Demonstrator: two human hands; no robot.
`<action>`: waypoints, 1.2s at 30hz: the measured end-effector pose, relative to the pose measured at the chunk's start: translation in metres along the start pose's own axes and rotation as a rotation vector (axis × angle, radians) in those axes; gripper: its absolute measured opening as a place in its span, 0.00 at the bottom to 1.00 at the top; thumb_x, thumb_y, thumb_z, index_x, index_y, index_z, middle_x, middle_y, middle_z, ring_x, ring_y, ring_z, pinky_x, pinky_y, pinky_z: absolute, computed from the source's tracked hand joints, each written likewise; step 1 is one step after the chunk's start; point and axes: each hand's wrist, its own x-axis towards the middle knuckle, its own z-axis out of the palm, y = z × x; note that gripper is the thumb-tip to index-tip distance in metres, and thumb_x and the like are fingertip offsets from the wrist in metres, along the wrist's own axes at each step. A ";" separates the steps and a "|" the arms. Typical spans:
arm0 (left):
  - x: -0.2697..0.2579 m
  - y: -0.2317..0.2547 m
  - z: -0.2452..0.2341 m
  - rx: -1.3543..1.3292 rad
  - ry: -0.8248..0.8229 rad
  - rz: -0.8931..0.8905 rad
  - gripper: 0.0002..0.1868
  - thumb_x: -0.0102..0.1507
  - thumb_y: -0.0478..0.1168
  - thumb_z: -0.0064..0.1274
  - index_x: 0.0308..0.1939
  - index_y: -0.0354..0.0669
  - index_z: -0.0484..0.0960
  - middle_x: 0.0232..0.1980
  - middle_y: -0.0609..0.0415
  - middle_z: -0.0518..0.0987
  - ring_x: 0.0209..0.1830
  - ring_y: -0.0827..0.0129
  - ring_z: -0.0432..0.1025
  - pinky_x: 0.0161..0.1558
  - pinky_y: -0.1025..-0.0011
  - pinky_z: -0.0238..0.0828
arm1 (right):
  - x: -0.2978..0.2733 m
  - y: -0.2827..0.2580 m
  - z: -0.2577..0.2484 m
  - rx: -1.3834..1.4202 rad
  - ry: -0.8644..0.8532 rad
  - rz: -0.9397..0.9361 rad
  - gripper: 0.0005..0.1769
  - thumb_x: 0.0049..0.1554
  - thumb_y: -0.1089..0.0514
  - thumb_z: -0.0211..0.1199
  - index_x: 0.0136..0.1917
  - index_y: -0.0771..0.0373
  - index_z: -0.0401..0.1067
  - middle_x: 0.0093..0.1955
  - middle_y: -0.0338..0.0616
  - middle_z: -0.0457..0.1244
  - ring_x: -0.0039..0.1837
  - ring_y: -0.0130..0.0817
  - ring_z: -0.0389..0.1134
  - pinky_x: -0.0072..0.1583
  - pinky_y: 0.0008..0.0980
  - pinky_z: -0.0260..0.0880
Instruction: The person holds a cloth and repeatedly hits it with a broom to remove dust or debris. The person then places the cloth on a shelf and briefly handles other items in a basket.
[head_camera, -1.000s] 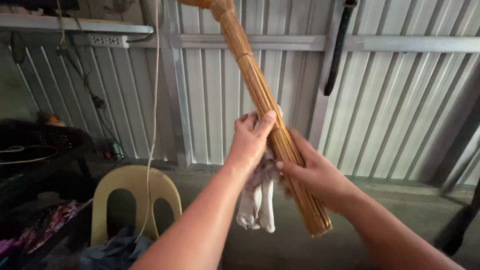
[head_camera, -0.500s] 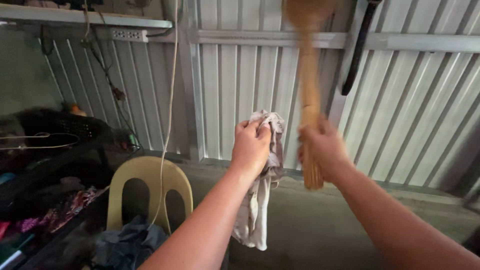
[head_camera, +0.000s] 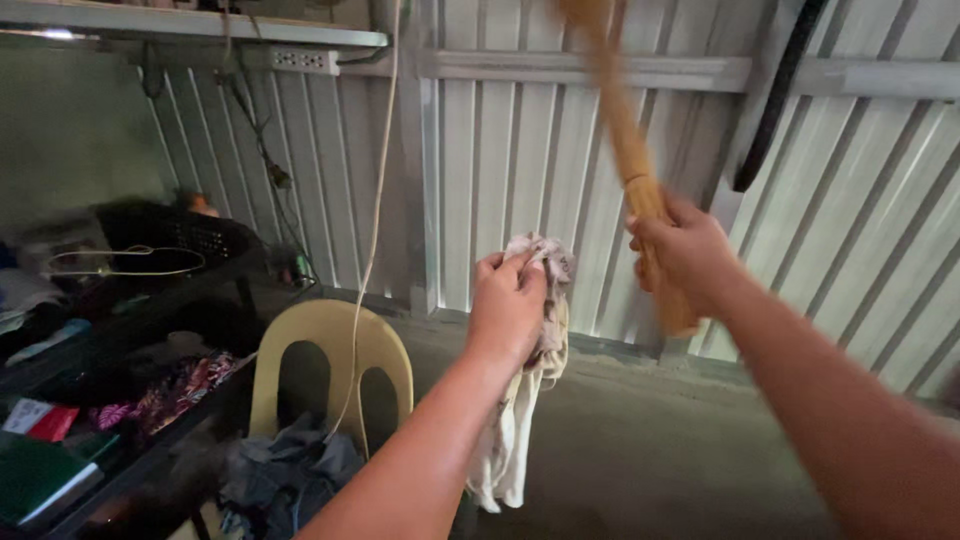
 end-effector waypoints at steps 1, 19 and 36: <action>-0.001 0.000 0.001 -0.006 -0.007 0.007 0.21 0.67 0.47 0.48 0.57 0.38 0.83 0.63 0.35 0.70 0.59 0.47 0.71 0.62 0.63 0.67 | -0.001 0.000 -0.005 -0.090 -0.013 -0.015 0.39 0.57 0.53 0.64 0.80 0.51 0.57 0.45 0.47 0.66 0.37 0.34 0.66 0.39 0.37 0.73; 0.016 0.027 0.026 -0.079 0.088 0.208 0.18 0.67 0.41 0.48 0.57 0.36 0.81 0.63 0.37 0.71 0.62 0.45 0.69 0.63 0.59 0.66 | 0.004 -0.016 0.002 0.059 0.040 -0.008 0.43 0.55 0.54 0.66 0.81 0.51 0.55 0.46 0.47 0.65 0.37 0.35 0.67 0.38 0.38 0.72; 0.016 0.030 0.017 -0.084 0.072 0.152 0.17 0.67 0.42 0.50 0.57 0.38 0.82 0.65 0.38 0.69 0.62 0.46 0.69 0.63 0.60 0.67 | -0.036 0.040 0.044 -0.008 -0.202 0.022 0.40 0.59 0.42 0.57 0.82 0.44 0.53 0.39 0.50 0.61 0.34 0.40 0.62 0.34 0.40 0.66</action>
